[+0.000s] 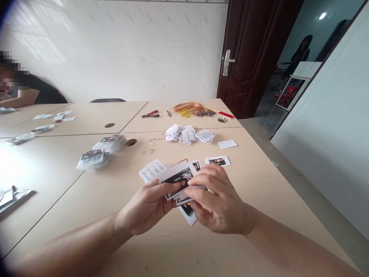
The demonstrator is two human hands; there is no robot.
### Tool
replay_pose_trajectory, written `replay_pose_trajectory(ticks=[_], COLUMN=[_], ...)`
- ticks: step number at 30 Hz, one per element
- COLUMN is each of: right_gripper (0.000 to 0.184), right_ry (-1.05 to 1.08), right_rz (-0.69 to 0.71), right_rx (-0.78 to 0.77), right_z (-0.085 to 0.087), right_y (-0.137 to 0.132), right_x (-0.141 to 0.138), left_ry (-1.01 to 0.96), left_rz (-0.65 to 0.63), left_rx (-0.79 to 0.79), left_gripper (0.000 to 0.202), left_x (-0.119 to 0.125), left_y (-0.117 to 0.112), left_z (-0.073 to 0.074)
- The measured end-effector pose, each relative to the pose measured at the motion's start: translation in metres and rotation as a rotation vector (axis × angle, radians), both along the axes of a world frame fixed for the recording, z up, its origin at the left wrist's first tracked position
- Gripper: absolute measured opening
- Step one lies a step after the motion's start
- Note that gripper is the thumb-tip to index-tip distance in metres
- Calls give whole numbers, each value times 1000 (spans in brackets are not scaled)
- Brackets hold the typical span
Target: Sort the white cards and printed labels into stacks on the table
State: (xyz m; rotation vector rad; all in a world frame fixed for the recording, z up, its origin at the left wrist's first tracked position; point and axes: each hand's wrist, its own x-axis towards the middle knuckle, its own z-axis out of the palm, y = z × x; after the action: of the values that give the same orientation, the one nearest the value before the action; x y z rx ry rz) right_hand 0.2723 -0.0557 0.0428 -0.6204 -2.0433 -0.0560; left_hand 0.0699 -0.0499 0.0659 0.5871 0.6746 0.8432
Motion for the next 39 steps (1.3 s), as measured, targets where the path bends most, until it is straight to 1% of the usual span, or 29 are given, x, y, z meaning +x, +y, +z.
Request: replay_pose_trajectory(ticks=[2, 5, 8, 10, 12, 14, 16, 18, 19, 21, 23, 24, 26, 29, 31, 33, 36, 39], right_gripper=[28, 32, 35, 43, 49, 48, 43, 44, 46, 50, 48, 45, 36, 24, 22, 23, 25, 28], right_ry=[51, 207, 317, 339, 338, 331, 347, 397, 424, 449, 404, 355, 220, 7, -94, -155, -187, -196], right_rz=[22, -26, -74, -67, -38, -8, -12, -60, -94, -160, -212, -234, -275, -321, -338, -354, -403, -478], right_rx=[-81, -279, -588, -808, -989, -1114, -1171, -1163, -1146, -1108, -1085, -1077, -1055, -985, -926, -868, -770, -666], right_z=[-3, -8, -7, -2, 2, 5, 7, 7, 7, 5, 1, -2, -10, -24, -30, -33, -36, -41], right_y=[-1, 2, 8, 9, 8, 6, 8, 15, 20, 30, 39, 42, 44, 42, 41, 43, 52, 66], right_x=[4, 12, 17, 15, 10, 6, 7, 15, 20, 33, 43, 45, 46, 40, 37, 38, 47, 60], left_ry=[32, 61, 112, 182, 290, 394, 450, 510, 566, 744, 899, 935, 962, 1057, 1149, 1197, 1234, 1256], left_rz=[-2, -18, -14, -13, -50, -110, -115, -30, 33, 135, 156, 138, 40, -203, -344, -405, -428, -430], left_rx=[21, 72, 119, 182, 264, 334, 414, 558, 658, 902, 1117, 1193, 1312, 1495, 1559, 1551, 1518, 1506], left_gripper=[49, 42, 44, 47, 48, 50, 57, 58, 56, 49, 43, 41, 39, 42, 51, 58, 62, 60], left_x=[-3, -4, -4, -4, -3, -3, -3, -4, -5, -8, -10, -11, -12, -11, -11, -11, -10, -10], left_y=[2, 4, 6, 6, 6, 4, 4, 6, 7, 10, 12, 12, 11, 10, 10, 11, 14, 14], left_z=[-1, -4, -9, -11, -13, -16, -20, -25, -29, -34, -39, -41, -43, -46, -49, -53, -57, -58])
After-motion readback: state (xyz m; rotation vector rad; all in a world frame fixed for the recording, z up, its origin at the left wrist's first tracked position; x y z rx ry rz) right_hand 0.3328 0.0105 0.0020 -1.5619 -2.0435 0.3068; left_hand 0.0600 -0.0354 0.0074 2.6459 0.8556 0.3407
